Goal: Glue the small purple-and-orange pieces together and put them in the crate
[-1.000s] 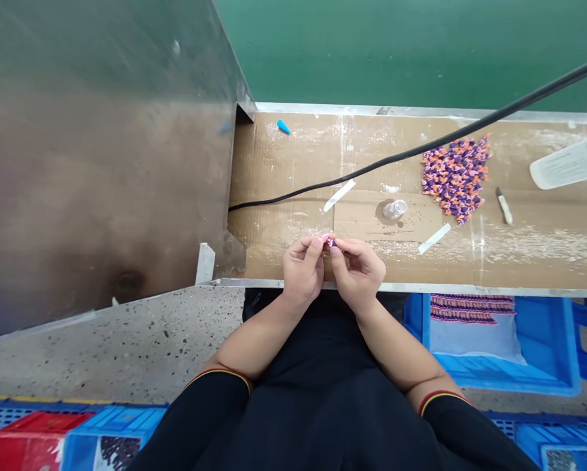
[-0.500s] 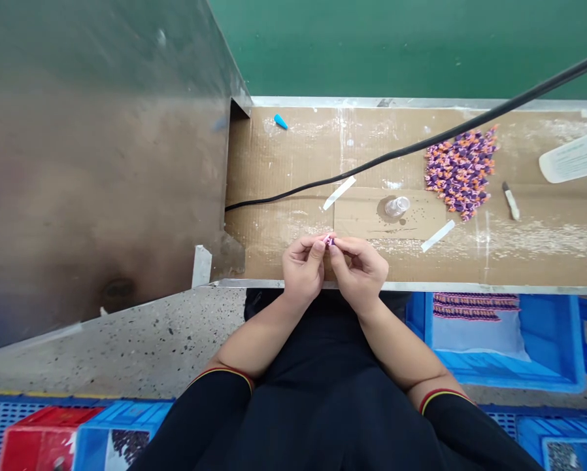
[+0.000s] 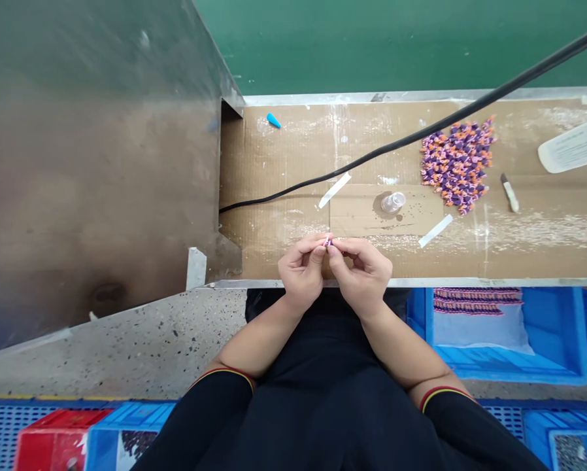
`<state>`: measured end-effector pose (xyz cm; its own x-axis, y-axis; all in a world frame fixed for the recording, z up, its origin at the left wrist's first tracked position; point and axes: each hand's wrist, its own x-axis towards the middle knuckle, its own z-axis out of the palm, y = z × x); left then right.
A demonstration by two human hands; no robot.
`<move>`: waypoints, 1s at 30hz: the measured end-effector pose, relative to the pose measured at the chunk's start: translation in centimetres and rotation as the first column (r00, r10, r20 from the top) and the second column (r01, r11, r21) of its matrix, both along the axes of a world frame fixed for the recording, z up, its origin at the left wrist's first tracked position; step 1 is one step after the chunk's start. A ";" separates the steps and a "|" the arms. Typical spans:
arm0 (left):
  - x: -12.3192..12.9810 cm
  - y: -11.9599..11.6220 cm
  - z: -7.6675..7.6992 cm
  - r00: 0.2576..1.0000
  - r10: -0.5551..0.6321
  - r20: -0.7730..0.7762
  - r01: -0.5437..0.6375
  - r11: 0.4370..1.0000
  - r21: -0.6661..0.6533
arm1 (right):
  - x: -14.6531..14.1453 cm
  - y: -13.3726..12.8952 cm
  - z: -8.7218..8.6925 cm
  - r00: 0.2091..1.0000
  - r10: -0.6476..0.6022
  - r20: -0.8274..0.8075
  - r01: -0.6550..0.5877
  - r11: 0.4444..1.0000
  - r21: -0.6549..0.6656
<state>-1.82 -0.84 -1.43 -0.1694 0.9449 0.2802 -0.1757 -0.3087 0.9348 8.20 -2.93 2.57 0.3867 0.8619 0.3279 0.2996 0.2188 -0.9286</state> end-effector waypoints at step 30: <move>-0.7 -0.4 0.7 0.944 0.040 -0.328 0.071 0.945 0.320 | 2.4 -0.2 1.6 0.996 0.090 -0.006 -0.090 0.994 -0.058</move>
